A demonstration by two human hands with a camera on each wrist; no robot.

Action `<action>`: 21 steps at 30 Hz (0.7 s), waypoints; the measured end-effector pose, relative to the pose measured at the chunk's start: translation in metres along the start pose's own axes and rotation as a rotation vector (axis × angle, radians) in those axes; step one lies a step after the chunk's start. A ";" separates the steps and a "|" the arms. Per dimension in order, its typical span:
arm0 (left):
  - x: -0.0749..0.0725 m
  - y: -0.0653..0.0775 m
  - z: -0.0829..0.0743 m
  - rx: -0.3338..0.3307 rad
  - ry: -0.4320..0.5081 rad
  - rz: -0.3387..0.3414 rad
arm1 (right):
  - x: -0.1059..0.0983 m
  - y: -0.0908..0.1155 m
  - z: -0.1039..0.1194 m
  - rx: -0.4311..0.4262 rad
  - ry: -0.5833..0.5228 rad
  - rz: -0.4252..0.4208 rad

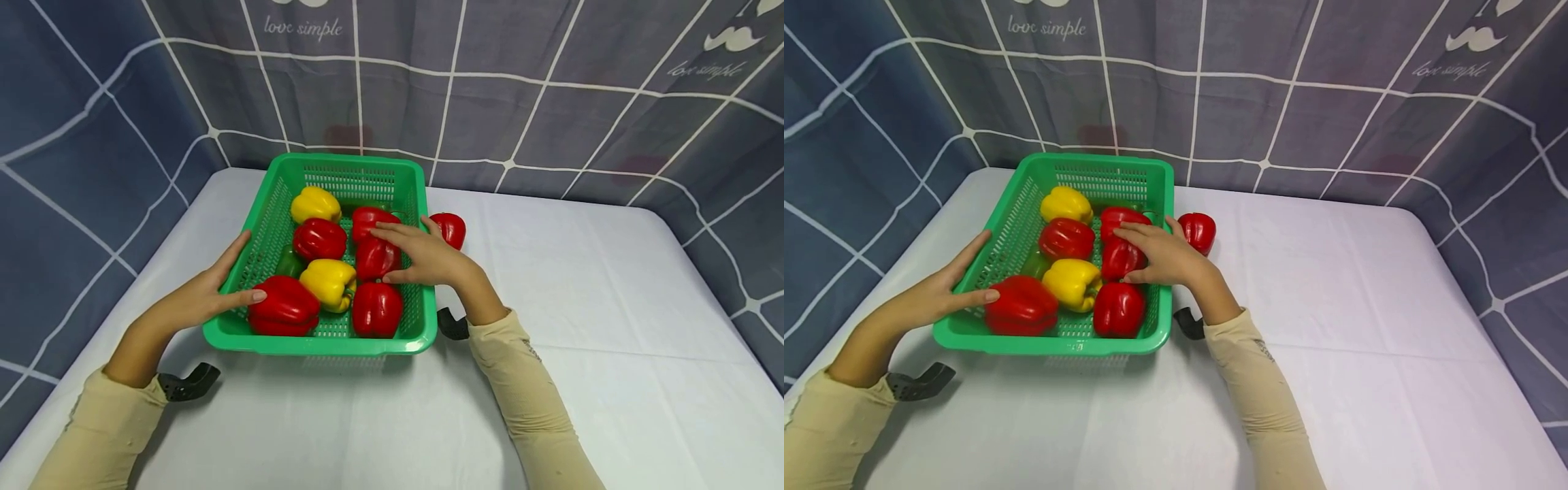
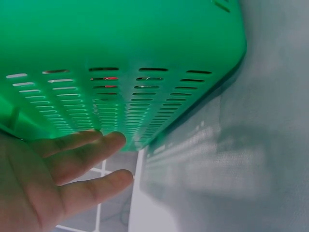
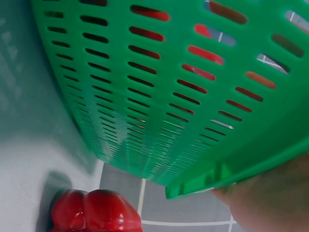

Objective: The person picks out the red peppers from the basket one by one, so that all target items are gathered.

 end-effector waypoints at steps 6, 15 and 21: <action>-0.002 0.001 -0.002 0.007 0.003 -0.006 | -0.005 -0.005 0.003 0.012 -0.044 -0.007; -0.002 0.000 -0.001 -0.001 -0.007 -0.009 | -0.016 -0.019 0.012 -0.007 -0.002 -0.004; -0.001 -0.001 0.000 0.003 0.000 -0.016 | -0.019 -0.032 0.022 -0.020 0.029 0.041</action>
Point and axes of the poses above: each hand's wrist, its own y-axis away from the middle knuckle, its own x-axis out of the palm, z = x × y, the point moved 6 cm from there along -y, towards the middle knuckle, and after that the axes turned 11 degrees about x, right-handed, at the moved point
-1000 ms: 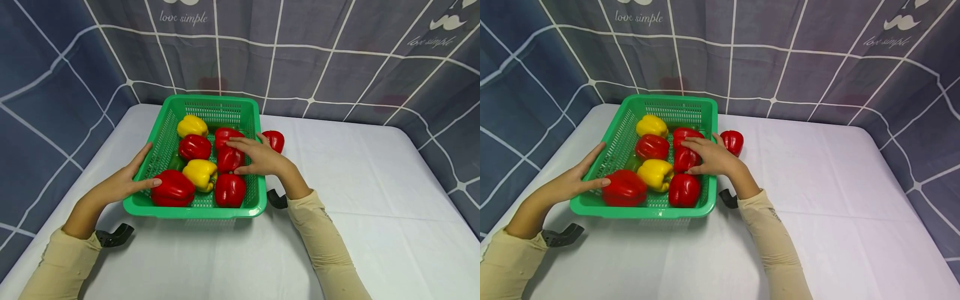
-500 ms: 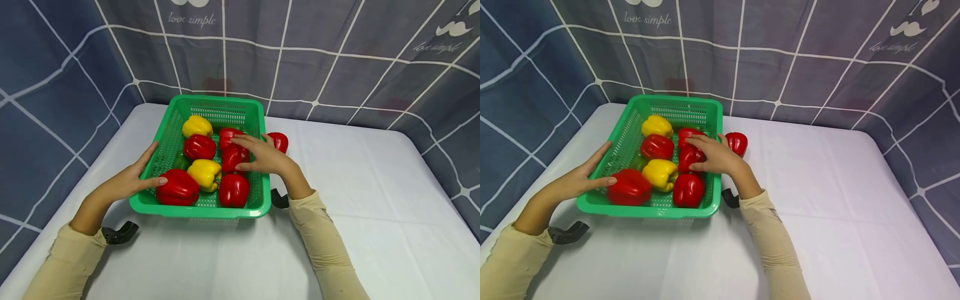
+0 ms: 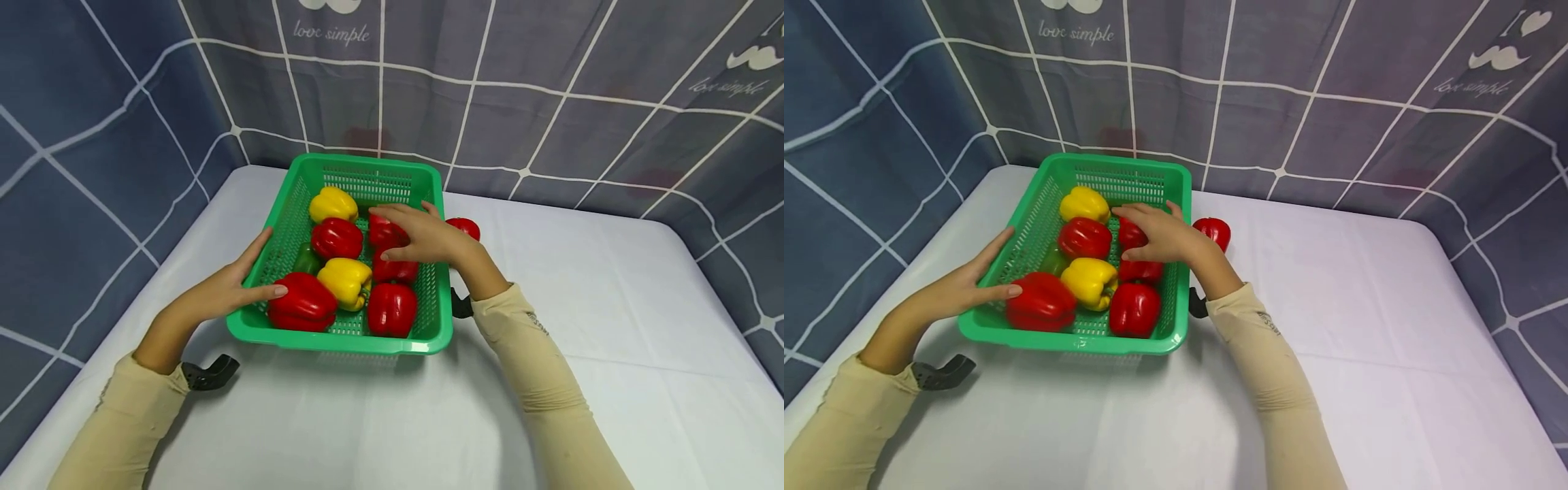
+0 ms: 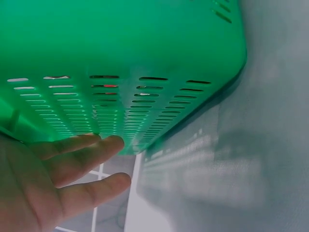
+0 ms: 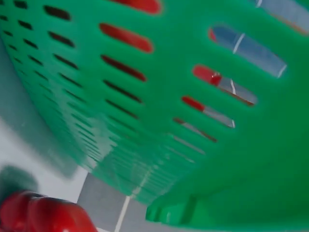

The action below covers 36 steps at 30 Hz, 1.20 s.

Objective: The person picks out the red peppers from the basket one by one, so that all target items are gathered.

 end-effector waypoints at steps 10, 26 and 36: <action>0.001 0.000 0.004 0.001 0.015 0.005 | -0.004 -0.015 0.009 -0.004 0.048 0.056; -0.002 0.001 0.001 0.001 0.026 0.009 | -0.006 -0.044 -0.016 0.048 0.028 0.093; 0.000 0.000 0.007 0.010 0.042 -0.001 | 0.002 -0.060 -0.022 0.073 0.025 0.110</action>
Point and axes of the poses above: each hand's wrist, its own y-axis away from the middle knuckle, its own x-axis out of the palm, z = x × y, the point moved 6 cm from there along -y, towards the middle knuckle, and after that the axes turned 11 degrees about x, right-handed, at the moved point
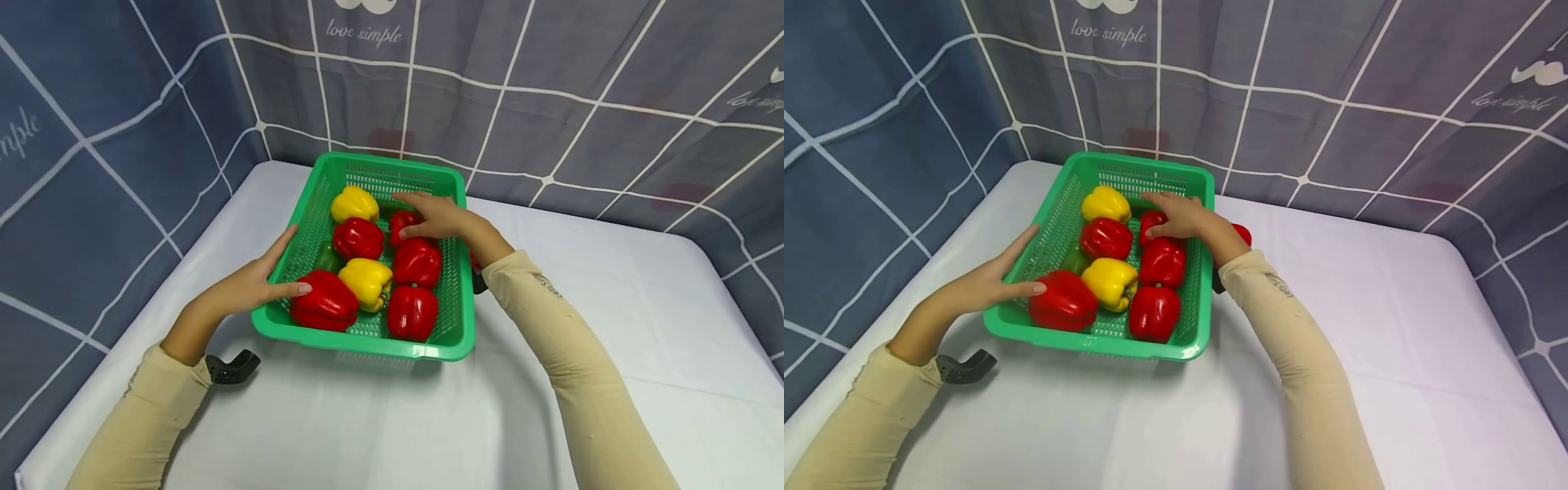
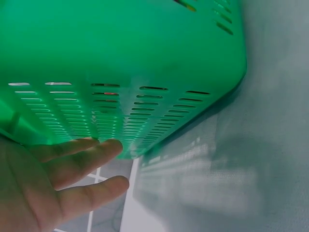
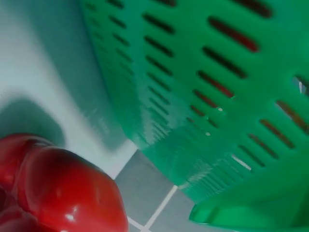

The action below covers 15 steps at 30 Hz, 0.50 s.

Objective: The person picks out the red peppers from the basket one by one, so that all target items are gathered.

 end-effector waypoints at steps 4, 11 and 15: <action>0.000 0.001 0.000 -0.003 -0.001 -0.001 | 0.004 -0.007 -0.004 0.022 0.008 0.043; -0.001 0.001 -0.003 0.009 -0.009 -0.004 | 0.008 -0.013 -0.005 0.043 0.050 0.098; -0.001 0.001 -0.003 0.008 -0.007 -0.005 | 0.009 -0.014 -0.004 0.031 0.057 0.103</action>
Point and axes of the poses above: each hand's wrist, its own y-axis away from the middle knuckle, its own x-axis out of the palm, z = x × y, the point moved 6 cm from there along -y, towards the middle knuckle, and after that the axes turned 11 degrees about x, right-handed, at the moved point
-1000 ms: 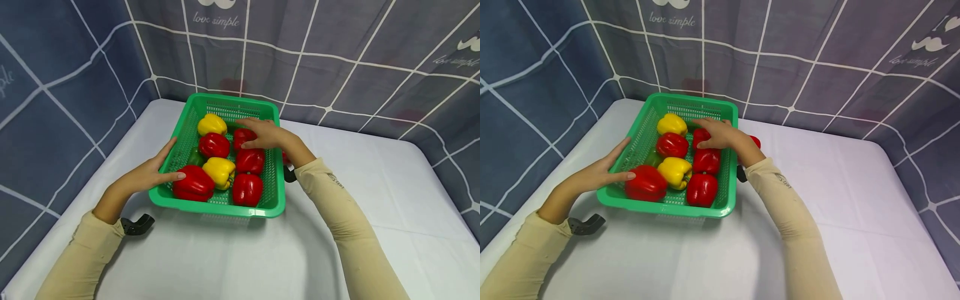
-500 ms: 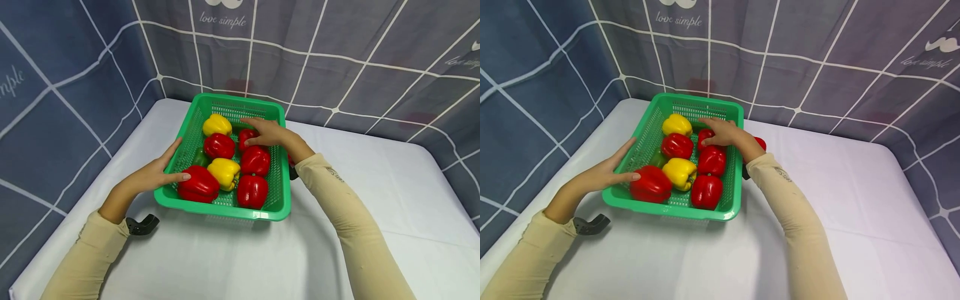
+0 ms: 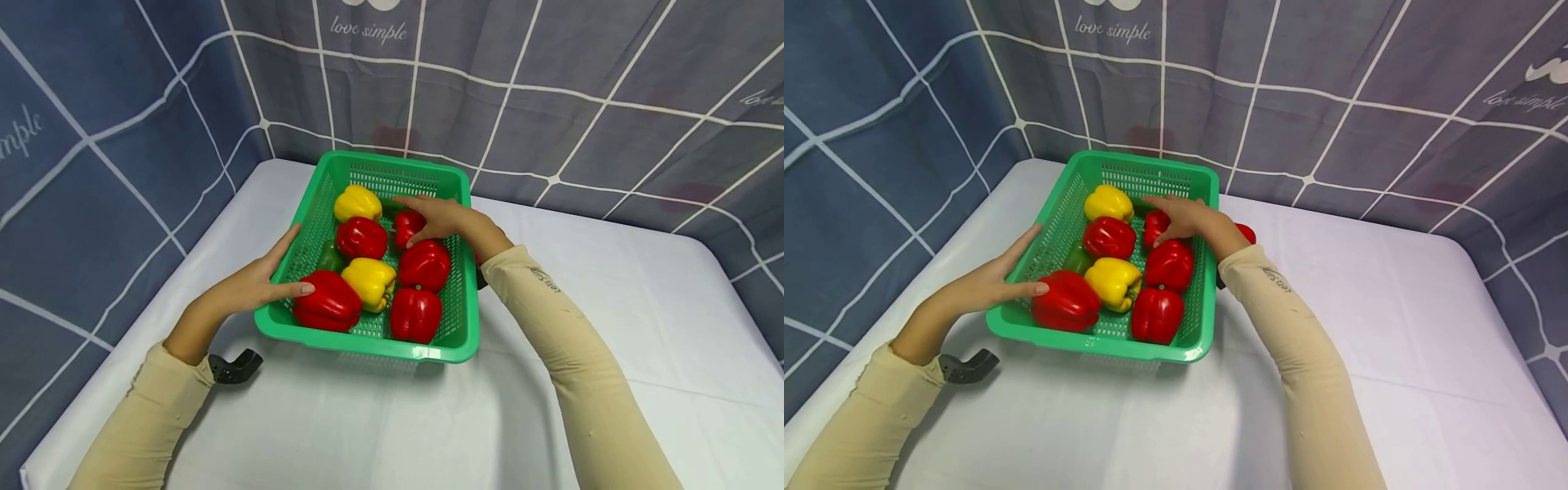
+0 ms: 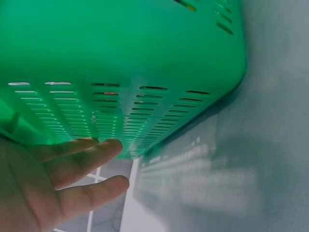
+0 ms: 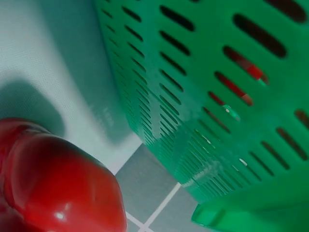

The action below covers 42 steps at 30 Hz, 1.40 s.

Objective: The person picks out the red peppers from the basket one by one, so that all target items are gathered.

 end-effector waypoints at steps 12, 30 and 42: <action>0.002 -0.001 -0.002 -0.006 -0.009 0.007 | -0.001 0.008 -0.003 -0.077 -0.029 -0.078; 0.004 -0.003 0.001 -0.030 -0.028 0.016 | -0.032 0.031 -0.003 -0.121 -0.210 -0.230; 0.002 -0.001 0.002 -0.053 -0.044 0.012 | -0.055 0.050 -0.013 -0.054 -0.294 -0.321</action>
Point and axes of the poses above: each hand's wrist, its own y-axis away from the middle knuckle, its own x-axis out of the palm, z = x × y, the point moved 6 cm from there along -y, towards the middle knuckle, and after that the axes turned 11 degrees about x, right-handed, at the moved point
